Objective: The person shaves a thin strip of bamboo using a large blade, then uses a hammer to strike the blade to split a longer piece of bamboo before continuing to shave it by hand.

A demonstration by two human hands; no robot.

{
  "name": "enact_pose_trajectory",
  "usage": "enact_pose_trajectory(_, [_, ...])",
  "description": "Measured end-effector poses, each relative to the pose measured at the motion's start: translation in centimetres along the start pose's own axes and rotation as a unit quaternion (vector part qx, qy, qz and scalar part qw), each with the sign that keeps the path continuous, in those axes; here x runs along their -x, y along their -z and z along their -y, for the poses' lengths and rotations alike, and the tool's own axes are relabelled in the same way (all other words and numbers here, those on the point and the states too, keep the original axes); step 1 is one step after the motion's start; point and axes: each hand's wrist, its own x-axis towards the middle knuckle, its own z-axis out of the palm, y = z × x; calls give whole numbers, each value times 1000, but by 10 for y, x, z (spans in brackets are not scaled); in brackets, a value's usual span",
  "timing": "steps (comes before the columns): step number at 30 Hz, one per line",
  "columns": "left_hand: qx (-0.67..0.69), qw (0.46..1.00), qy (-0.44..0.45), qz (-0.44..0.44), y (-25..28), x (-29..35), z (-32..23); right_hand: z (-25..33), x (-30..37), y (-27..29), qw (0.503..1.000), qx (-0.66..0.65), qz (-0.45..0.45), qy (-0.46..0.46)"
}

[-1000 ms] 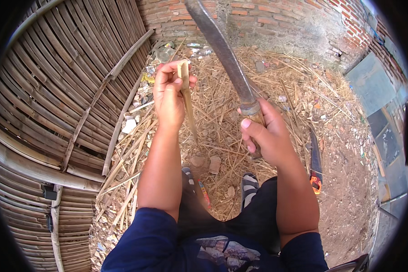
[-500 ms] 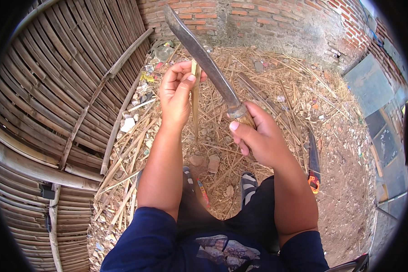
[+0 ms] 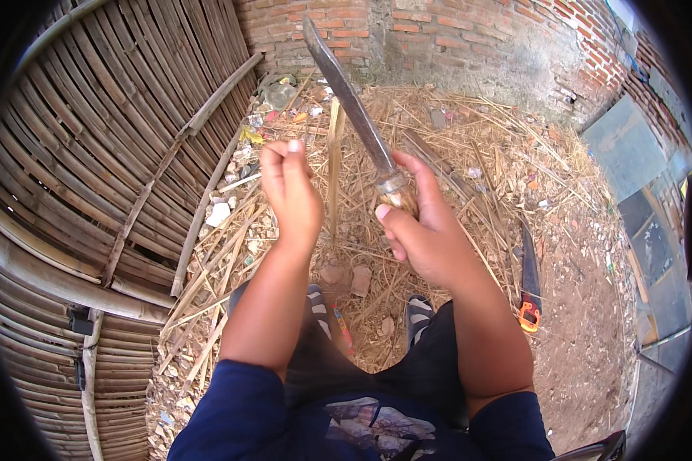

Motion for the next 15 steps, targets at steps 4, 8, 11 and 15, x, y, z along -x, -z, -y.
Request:
enact_pose_trajectory(4, [-31,972,172,157,1,48,-50,-10,-2,-15,998,19,12,59])
enact_pose_trajectory(8, [11,955,232,182,-1,66,-80,-14,2,-41,984,61,3,166])
enact_pose_trajectory(11, [6,946,272,179,4,62,-94,-16,6,-57,977,67,-2,204])
enact_pose_trajectory(15, [-33,933,294,203,20,53,-99,-12,8,-65,979,46,37,195])
